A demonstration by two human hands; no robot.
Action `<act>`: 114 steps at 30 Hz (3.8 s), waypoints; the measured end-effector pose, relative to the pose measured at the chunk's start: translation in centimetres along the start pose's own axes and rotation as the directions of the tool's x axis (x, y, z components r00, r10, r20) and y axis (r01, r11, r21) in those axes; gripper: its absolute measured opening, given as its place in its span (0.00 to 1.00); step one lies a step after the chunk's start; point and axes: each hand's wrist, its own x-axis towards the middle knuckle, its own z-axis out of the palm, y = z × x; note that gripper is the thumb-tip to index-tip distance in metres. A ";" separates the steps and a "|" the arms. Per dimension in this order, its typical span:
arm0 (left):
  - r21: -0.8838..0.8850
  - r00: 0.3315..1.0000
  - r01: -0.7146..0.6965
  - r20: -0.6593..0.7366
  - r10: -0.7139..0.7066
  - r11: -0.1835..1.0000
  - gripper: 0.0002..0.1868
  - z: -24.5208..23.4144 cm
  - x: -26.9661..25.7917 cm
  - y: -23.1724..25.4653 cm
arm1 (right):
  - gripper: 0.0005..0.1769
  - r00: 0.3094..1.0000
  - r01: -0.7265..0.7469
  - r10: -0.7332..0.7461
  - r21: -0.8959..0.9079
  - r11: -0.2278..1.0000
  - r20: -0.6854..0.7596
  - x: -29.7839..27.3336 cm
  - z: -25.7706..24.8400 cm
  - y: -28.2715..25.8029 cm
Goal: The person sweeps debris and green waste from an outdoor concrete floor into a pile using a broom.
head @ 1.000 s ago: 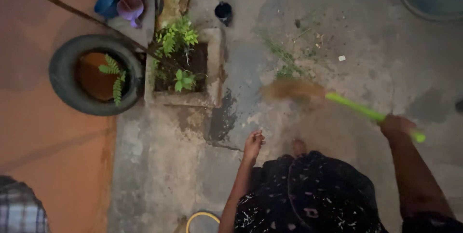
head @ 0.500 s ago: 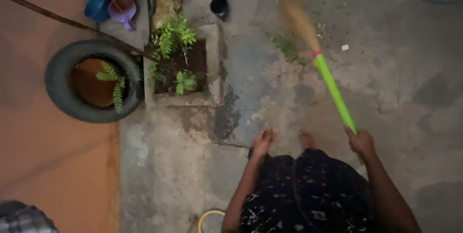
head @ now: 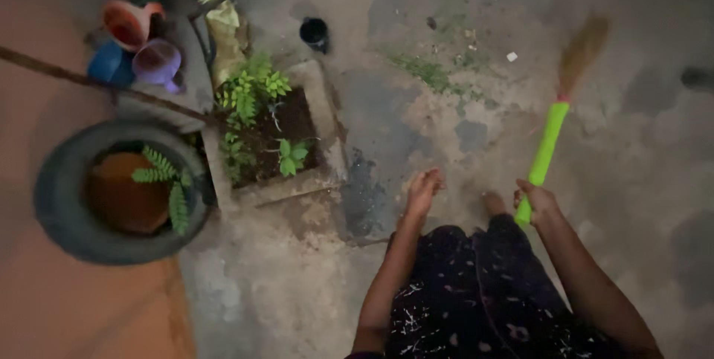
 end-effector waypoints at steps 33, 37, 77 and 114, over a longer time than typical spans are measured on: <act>0.760 0.872 -0.375 0.094 0.481 0.531 0.57 -0.6 0.7 1.4 | 0.31 0.803 0.375 -0.592 -0.832 0.408 0.072 -9.8 15.2 19.2; 0.642 0.995 -0.094 0.085 0.052 0.761 0.38 -0.5 0.2 2.5 | 0.26 0.812 0.431 -0.583 -0.704 0.564 0.030 -9.4 15.7 18.6; 0.364 0.946 -0.307 0.221 0.239 0.880 0.21 -14.9 -2.3 7.4 | 0.41 0.831 -0.085 -0.473 -0.906 0.414 -0.294 -7.1 5.8 9.1; 0.083 0.970 -0.172 -0.159 0.183 0.982 0.22 -5.4 2.5 8.6 | 0.32 0.922 0.382 -0.103 -0.921 0.081 0.374 -0.8 12.4 -6.5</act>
